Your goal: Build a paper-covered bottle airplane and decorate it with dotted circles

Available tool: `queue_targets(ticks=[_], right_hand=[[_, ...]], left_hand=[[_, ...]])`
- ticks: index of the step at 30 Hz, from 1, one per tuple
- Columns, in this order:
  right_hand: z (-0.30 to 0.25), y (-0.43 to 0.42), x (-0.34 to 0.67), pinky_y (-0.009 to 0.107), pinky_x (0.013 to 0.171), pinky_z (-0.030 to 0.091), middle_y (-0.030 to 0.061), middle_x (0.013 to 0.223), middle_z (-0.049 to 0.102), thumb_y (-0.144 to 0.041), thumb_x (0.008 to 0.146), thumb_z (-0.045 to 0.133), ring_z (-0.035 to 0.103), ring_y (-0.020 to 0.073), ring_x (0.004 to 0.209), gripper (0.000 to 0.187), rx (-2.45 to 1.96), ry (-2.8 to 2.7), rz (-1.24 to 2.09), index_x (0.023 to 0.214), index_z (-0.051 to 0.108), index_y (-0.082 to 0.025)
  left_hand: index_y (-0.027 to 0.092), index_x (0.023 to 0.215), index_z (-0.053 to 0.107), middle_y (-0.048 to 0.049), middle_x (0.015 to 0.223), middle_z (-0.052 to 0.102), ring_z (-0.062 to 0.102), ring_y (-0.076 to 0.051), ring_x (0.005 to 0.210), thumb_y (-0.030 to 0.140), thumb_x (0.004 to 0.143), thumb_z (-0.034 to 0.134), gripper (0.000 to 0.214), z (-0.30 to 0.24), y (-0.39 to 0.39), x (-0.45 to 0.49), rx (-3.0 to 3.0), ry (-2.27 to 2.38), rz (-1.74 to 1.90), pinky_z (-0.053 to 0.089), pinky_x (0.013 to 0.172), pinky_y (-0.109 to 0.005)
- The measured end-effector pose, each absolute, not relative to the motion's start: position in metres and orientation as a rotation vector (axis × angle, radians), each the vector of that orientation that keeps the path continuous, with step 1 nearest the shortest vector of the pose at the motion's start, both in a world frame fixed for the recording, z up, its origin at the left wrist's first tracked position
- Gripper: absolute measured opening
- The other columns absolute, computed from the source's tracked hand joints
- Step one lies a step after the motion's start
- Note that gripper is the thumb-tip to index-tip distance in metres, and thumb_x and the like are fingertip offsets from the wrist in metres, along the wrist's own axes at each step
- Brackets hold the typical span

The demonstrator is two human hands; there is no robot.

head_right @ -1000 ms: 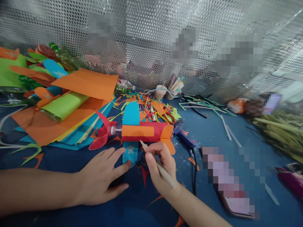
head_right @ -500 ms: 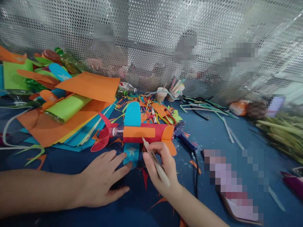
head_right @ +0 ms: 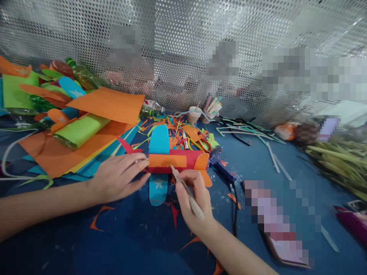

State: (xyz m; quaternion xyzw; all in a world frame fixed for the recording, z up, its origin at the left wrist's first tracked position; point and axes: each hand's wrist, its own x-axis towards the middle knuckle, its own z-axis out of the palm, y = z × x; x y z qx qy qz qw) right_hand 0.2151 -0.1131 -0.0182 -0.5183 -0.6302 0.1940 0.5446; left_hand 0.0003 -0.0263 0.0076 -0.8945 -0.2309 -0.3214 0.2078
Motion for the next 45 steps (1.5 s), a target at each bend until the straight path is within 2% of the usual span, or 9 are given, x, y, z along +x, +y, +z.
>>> queue_targets(ticks=[8,13,17,20,23,29,45], right_hand=[[-0.013,-0.111,0.212,0.027,0.056,0.044,-0.0004,0.075,0.055,-0.021,0.087,0.054,0.054,0.0136,0.063,0.013,-1.252,-1.618,0.4,0.098,0.047,-0.024],[0.004,-0.103,0.203,0.024,0.051,0.041,-0.0035,0.066,0.052,-0.021,0.086,0.055,0.049,0.0105,0.053,0.006,-1.305,-1.717,0.387,0.088,0.049,-0.023],[0.016,-0.087,0.193,0.023,0.051,0.04,-0.004,0.069,0.051,-0.018,0.081,0.058,0.048,0.0099,0.056,0.014,-1.315,-1.56,0.39,0.083,0.044,-0.023],[0.02,-0.073,0.188,0.022,0.045,0.033,-0.007,0.057,0.038,-0.017,0.08,0.056,0.036,0.0083,0.048,0.023,-1.289,-1.484,0.388,0.067,0.037,-0.023],[0.019,-0.065,0.188,0.022,0.042,0.027,-0.0078,0.053,0.031,-0.017,0.081,0.053,0.029,0.008,0.046,0.028,-1.283,-1.378,0.411,0.062,0.034,-0.022],[0.012,-0.063,0.195,0.022,0.042,0.026,-0.0083,0.052,0.035,-0.019,0.081,0.054,0.029,0.0077,0.044,0.026,-1.31,-1.356,0.525,0.064,0.035,-0.023],[0.013,-0.061,0.194,0.022,0.043,0.028,-0.0078,0.053,0.037,-0.022,0.083,0.054,0.032,0.008,0.045,0.027,-1.404,-1.458,0.46,0.065,0.034,-0.023]], left_hand=[[0.013,0.107,0.059,-0.0095,0.109,0.065,0.065,-0.02,0.082,0.027,0.089,0.047,0.026,-0.004,-0.011,0.002,-2.494,-0.696,-0.787,0.052,0.069,-0.032],[0.012,0.111,0.057,-0.0083,0.111,0.066,0.065,-0.017,0.083,0.026,0.093,0.046,0.025,-0.012,-0.009,0.002,-2.475,-0.634,-0.849,0.05,0.068,-0.029],[0.012,0.111,0.056,-0.0082,0.108,0.067,0.066,-0.017,0.082,0.029,0.093,0.047,0.026,-0.017,-0.005,0.002,-2.433,-0.615,-0.941,0.05,0.065,-0.028],[0.012,0.115,0.053,-0.0077,0.108,0.067,0.066,-0.017,0.084,0.029,0.093,0.049,0.028,-0.018,-0.004,0.002,-2.442,-0.629,-0.943,0.051,0.066,-0.028],[0.013,0.118,0.051,-0.0067,0.108,0.067,0.066,-0.017,0.085,0.028,0.093,0.049,0.03,-0.018,-0.005,0.002,-2.449,-0.635,-0.947,0.052,0.067,-0.028],[0.014,0.118,0.053,-0.0065,0.109,0.066,0.066,-0.017,0.087,0.029,0.093,0.05,0.029,-0.023,-0.003,0.002,-2.442,-0.597,-0.947,0.052,0.069,-0.029],[0.013,0.117,0.054,-0.0068,0.109,0.067,0.066,-0.016,0.087,0.029,0.094,0.049,0.029,-0.021,-0.002,0.002,-2.449,-0.579,-0.937,0.053,0.069,-0.028]])
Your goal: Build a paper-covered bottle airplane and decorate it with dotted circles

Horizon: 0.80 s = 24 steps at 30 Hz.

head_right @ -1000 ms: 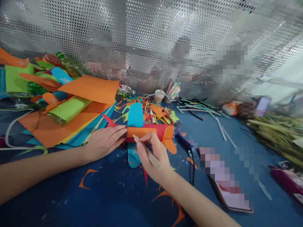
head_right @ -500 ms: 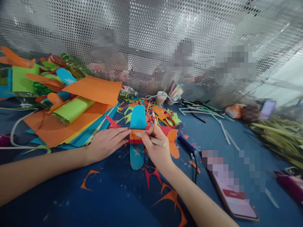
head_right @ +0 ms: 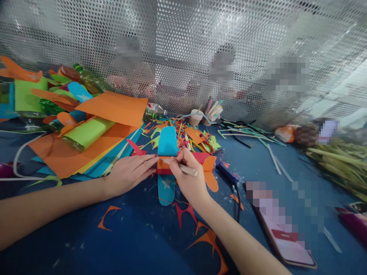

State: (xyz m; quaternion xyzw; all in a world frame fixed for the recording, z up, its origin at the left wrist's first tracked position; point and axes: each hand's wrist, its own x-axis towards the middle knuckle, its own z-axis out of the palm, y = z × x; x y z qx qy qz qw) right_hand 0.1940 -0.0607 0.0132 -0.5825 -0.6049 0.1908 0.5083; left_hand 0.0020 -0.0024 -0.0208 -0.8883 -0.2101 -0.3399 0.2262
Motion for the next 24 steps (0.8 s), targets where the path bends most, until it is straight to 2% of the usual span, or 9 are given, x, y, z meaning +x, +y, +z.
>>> queue_targets(ticks=[14,24], right_hand=[[0.013,-0.0629,0.1982,0.021,0.04,0.027,-0.0085,0.048,0.037,-0.026,0.082,0.056,0.035,0.0073,0.041,0.029,-1.416,-1.485,0.61,0.062,0.035,-0.022],[0.0144,-0.0646,0.2012,0.02,0.039,0.024,-0.0093,0.048,0.029,-0.02,0.077,0.058,0.024,0.0067,0.042,0.031,-1.428,-1.467,0.515,0.059,0.032,-0.022]], left_hand=[[0.012,0.117,0.054,-0.0068,0.107,0.067,0.066,-0.017,0.084,0.028,0.093,0.05,0.029,-0.0186,-0.0037,0.0025,-2.444,-0.571,-0.941,0.053,0.067,-0.029],[0.014,0.116,0.055,-0.0074,0.106,0.067,0.066,-0.016,0.082,0.03,0.093,0.049,0.029,-0.0191,-0.0032,0.002,-2.441,-0.587,-0.942,0.052,0.067,-0.027]])
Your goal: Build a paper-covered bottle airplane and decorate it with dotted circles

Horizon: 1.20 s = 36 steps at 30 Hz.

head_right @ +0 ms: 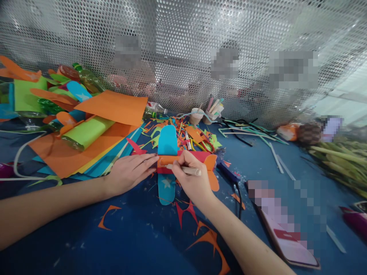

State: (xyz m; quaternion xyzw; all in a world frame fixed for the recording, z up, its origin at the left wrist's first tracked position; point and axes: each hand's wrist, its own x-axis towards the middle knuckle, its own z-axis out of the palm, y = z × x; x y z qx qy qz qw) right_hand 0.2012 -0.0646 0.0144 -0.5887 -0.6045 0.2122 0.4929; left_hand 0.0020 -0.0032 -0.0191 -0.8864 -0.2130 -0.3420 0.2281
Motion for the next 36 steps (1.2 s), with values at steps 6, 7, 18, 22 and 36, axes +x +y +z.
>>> queue_targets(ticks=[6,7,18,22,36], right_hand=[[0.021,-0.065,0.202,0.021,0.042,0.026,-0.0081,0.05,0.03,-0.016,0.074,0.054,0.027,0.0082,0.045,0.027,-1.415,-1.466,0.397,0.059,0.033,-0.022],[0.02,-0.065,0.203,0.022,0.042,0.025,-0.008,0.05,0.031,-0.015,0.074,0.054,0.027,0.0083,0.045,0.027,-1.419,-1.463,0.384,0.059,0.033,-0.022],[0.016,-0.061,0.202,0.022,0.043,0.026,-0.0075,0.051,0.033,-0.018,0.08,0.055,0.03,0.0086,0.046,0.029,-1.418,-1.479,0.343,0.061,0.033,-0.022],[0.013,-0.059,0.2,0.023,0.043,0.027,-0.0078,0.05,0.037,-0.024,0.084,0.054,0.032,0.0085,0.044,0.029,-1.38,-1.487,0.415,0.063,0.033,-0.023],[0.032,-0.071,0.217,0.026,0.045,0.03,-0.0057,0.053,0.044,-0.017,0.082,0.055,0.04,0.0103,0.046,0.019,-1.336,-1.358,0.284,0.069,0.042,-0.023]], left_hand=[[0.014,0.116,0.055,-0.0069,0.106,0.067,0.066,-0.016,0.082,0.029,0.093,0.05,0.028,-0.018,-0.004,0.002,-2.439,-0.588,-0.941,0.052,0.067,-0.028],[0.014,0.115,0.055,-0.0069,0.106,0.067,0.066,-0.016,0.082,0.029,0.092,0.05,0.028,-0.018,-0.004,0.002,-2.438,-0.59,-0.943,0.052,0.067,-0.028],[0.013,0.118,0.053,-0.0077,0.109,0.066,0.066,-0.017,0.086,0.028,0.093,0.049,0.029,-0.019,-0.004,0.001,-2.444,-0.562,-0.943,0.053,0.068,-0.028],[0.014,0.117,0.054,-0.0077,0.108,0.067,0.066,-0.017,0.086,0.028,0.093,0.049,0.029,-0.02,-0.003,0.001,-2.444,-0.558,-0.945,0.053,0.068,-0.028],[0.013,0.117,0.055,-0.0081,0.107,0.067,0.066,-0.017,0.084,0.028,0.093,0.049,0.028,-0.019,-0.003,0.001,-2.458,-0.567,-0.918,0.053,0.067,-0.028]])
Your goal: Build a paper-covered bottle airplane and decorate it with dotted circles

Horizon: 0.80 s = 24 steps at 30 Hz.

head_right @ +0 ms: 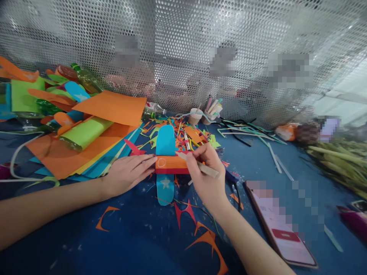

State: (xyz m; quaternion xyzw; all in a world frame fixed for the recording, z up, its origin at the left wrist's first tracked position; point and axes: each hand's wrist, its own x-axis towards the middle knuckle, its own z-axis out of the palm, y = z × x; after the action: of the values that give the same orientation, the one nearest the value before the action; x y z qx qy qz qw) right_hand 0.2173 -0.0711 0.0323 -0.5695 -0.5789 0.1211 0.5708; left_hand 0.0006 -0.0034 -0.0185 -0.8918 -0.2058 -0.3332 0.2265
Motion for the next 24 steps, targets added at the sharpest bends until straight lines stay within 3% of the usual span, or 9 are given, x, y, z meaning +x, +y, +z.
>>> queue_targets(ticks=[4,11,24], right_hand=[[0.027,-0.065,0.223,0.025,0.044,0.03,-0.0067,0.049,0.042,-0.017,0.082,0.052,0.038,0.0098,0.044,0.022,-1.383,-1.387,0.459,0.064,0.039,-0.023],[0.02,-0.063,0.224,0.025,0.046,0.029,-0.0073,0.049,0.04,-0.018,0.081,0.053,0.037,0.0098,0.044,0.023,-1.405,-1.391,0.462,0.064,0.038,-0.023],[0.018,-0.063,0.223,0.025,0.048,0.035,-0.0054,0.051,0.052,-0.026,0.083,0.057,0.045,0.0102,0.046,0.023,-1.421,-1.465,0.49,0.066,0.043,-0.022]], left_hand=[[0.013,0.117,0.055,-0.0085,0.108,0.066,0.066,-0.017,0.085,0.027,0.093,0.049,0.029,-0.019,-0.003,0.001,-2.476,-0.565,-0.914,0.053,0.068,-0.028],[0.013,0.117,0.055,-0.0088,0.109,0.066,0.065,-0.017,0.085,0.027,0.093,0.049,0.029,-0.019,-0.002,0.0,-2.472,-0.545,-0.918,0.053,0.068,-0.029],[0.013,0.117,0.054,-0.0078,0.108,0.066,0.066,-0.017,0.085,0.028,0.093,0.048,0.029,-0.017,-0.004,0.0,-2.474,-0.553,-0.916,0.053,0.067,-0.029]])
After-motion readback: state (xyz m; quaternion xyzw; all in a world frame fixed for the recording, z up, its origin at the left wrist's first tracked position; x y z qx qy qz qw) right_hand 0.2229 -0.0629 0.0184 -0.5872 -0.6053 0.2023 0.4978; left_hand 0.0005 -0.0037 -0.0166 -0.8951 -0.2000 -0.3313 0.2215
